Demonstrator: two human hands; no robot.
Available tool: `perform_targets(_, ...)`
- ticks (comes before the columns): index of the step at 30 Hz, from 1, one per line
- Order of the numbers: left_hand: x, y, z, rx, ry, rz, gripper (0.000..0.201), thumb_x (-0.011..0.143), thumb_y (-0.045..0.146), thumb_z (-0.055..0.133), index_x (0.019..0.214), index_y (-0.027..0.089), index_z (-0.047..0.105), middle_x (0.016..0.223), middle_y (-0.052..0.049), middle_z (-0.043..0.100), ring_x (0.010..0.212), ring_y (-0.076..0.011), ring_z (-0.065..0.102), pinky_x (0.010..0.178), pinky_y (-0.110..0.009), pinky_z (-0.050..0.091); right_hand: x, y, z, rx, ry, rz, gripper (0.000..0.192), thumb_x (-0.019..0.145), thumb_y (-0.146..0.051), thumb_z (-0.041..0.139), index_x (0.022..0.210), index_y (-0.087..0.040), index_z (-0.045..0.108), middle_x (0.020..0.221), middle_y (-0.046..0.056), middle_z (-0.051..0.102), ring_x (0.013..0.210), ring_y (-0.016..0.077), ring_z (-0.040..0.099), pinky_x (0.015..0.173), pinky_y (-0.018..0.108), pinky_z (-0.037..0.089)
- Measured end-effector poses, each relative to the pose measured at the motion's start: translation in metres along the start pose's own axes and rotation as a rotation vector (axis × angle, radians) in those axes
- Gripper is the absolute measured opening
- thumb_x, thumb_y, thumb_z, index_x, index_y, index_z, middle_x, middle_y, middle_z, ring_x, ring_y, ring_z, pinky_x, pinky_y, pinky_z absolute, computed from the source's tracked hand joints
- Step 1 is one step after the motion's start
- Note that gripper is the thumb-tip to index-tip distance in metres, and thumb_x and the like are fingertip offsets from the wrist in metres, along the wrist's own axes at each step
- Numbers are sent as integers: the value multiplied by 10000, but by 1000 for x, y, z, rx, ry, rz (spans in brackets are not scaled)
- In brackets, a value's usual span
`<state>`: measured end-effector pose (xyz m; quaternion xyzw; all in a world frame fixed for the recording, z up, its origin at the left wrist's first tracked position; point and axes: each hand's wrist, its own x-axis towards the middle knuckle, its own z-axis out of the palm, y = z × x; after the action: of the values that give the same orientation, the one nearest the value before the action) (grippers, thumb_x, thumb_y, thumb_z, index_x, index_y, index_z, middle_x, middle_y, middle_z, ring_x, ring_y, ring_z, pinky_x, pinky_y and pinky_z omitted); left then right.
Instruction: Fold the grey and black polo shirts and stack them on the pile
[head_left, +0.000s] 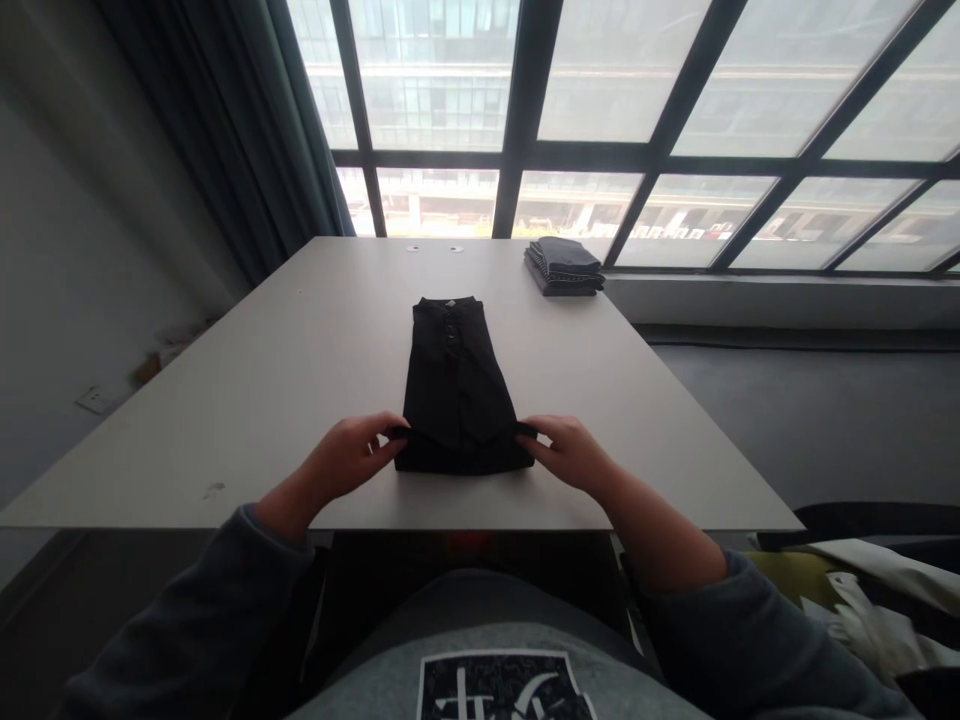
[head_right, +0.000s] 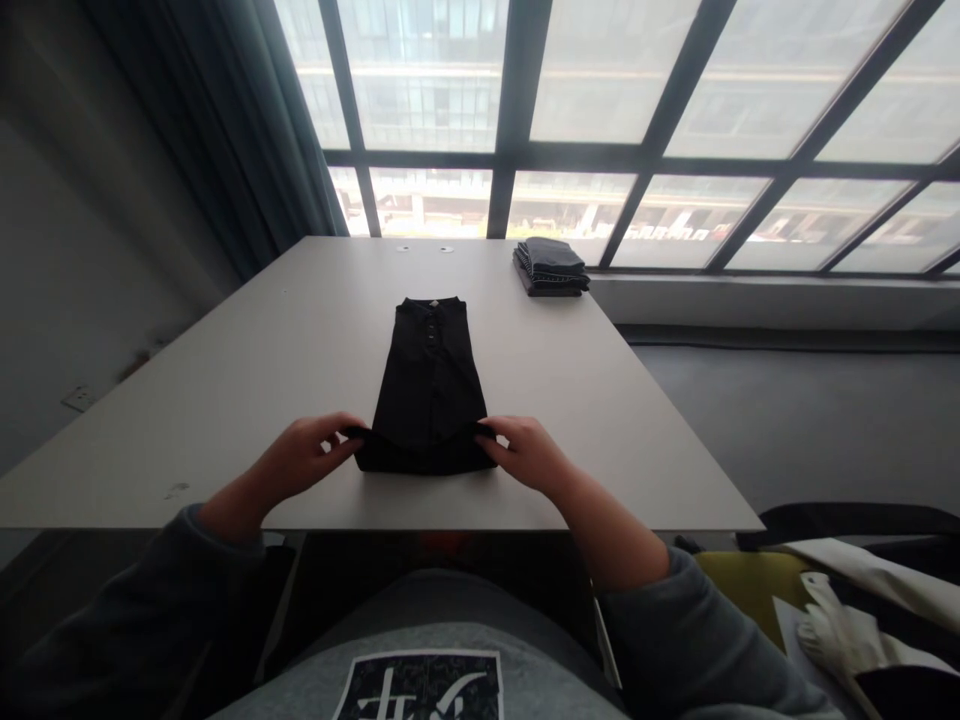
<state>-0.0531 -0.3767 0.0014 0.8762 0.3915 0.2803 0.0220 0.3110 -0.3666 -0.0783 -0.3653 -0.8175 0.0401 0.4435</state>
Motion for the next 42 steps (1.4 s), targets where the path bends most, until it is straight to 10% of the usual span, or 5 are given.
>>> perform_targets(6, 64, -40, -15, 80, 26, -48, 309, 958, 469, 592, 1072, 216, 730, 893, -24, 767, 716, -178, 690, 699, -293, 533, 68, 40, -3, 23, 46, 68, 210, 976, -334, 602, 1005, -219, 776, 839, 20, 760, 752, 193, 676, 739, 307, 522)
perform_targets(16, 95, -118, 35, 142, 47, -170, 341, 914, 408, 638, 1180, 211, 720, 935, -39, 750, 834, -217, 696, 815, -338, 537, 96, 103, 37, -100, -41, 133, 488, 846, -137, 646, 1322, -215, 715, 1063, 63, 727, 956, 228, 679, 958, 391, 556)
perform_targets(21, 91, -105, 37, 218, 113, 47, 322, 960, 364, 632, 1225, 193, 698, 1248, -123, 701, 1183, -289, 646, 1083, -454, 498, 87, 89, 31, -229, 26, 3, 442, 914, -217, 680, 1354, -240, 703, 1377, 140, 605, 1307, 326, 563, 1165, 527, 471)
perform_targets(28, 76, -65, 55, 247, -47, 257, 203, 982, 304, 687, 1168, 227, 713, 1214, -93, 714, 1138, -273, 655, 1037, -457, 529, 68, 56, 40, -251, -102, -227, 452, 952, -271, 712, 1403, -252, 691, 1484, 147, 583, 1467, 361, 474, 1209, 581, 452)
perform_targets(42, 56, -22, 86, 447, -53, 269, 376, 1079, 335, 542, 1397, 208, 697, 1493, -137, 650, 1373, -303, 612, 1160, -484, 489, 36, 28, 58, -417, -187, -89, 539, 1063, -215, 464, 1597, -205, 536, 1661, 136, 473, 1595, 306, 354, 1328, 589, 212)
